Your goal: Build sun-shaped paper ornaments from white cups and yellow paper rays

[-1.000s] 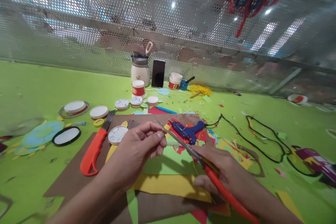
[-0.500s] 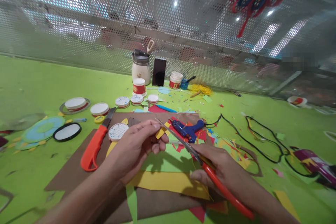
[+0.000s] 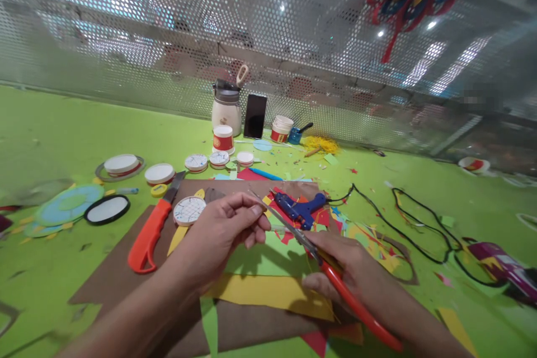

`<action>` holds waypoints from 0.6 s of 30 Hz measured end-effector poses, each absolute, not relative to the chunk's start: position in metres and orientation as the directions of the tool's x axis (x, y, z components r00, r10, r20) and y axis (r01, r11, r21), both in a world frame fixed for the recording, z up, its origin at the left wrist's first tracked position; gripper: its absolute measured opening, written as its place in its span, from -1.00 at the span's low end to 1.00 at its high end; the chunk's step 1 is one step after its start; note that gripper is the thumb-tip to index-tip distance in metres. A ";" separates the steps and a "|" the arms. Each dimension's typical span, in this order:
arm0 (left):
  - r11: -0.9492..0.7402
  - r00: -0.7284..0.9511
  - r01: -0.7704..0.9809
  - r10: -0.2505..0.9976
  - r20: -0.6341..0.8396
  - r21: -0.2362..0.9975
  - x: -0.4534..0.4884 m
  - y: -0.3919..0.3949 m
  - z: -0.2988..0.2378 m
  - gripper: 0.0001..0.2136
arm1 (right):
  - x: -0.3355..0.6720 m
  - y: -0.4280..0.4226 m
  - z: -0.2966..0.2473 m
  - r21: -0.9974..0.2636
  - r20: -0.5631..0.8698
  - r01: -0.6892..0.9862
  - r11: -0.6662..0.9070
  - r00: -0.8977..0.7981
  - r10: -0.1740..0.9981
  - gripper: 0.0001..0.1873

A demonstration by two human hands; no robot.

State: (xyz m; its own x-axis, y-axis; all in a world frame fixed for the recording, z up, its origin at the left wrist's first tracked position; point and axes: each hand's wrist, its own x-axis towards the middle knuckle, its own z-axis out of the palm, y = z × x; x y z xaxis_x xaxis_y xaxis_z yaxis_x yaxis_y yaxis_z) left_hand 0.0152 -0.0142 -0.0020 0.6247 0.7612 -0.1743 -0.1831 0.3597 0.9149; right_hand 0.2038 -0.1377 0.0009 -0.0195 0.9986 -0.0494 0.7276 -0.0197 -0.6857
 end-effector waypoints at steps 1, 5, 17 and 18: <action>0.352 0.622 -0.182 0.765 -0.169 0.918 0.015 -0.014 -0.002 -0.90 | 0.204 -0.137 0.001 -0.694 -0.046 0.720 -0.013 -0.025 0.999 -0.52; 0.338 0.625 -0.176 0.764 -0.160 0.925 0.015 -0.014 -0.001 -0.89 | 0.205 -0.137 -0.002 -0.718 -0.019 0.696 0.017 -0.044 0.999 -0.54; 0.327 0.652 -0.186 0.746 -0.132 0.927 0.014 -0.016 0.000 -0.91 | 0.206 -0.138 0.002 -0.754 -0.018 0.654 0.062 -0.115 0.993 -0.57; 0.332 0.652 -0.185 0.745 -0.137 0.925 0.014 -0.015 0.000 -0.91 | 0.207 -0.138 0.002 -0.758 -0.015 0.648 0.072 -0.128 0.992 -0.59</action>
State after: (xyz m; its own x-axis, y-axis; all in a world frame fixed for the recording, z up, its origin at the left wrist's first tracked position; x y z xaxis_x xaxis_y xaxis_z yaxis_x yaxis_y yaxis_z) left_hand 0.0138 -0.0155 0.0002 0.6523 0.7454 -0.1371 -0.1854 0.3323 0.9248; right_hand 0.2067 -0.1379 0.0023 -0.1284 0.9916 -0.0151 0.6484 0.0724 -0.7578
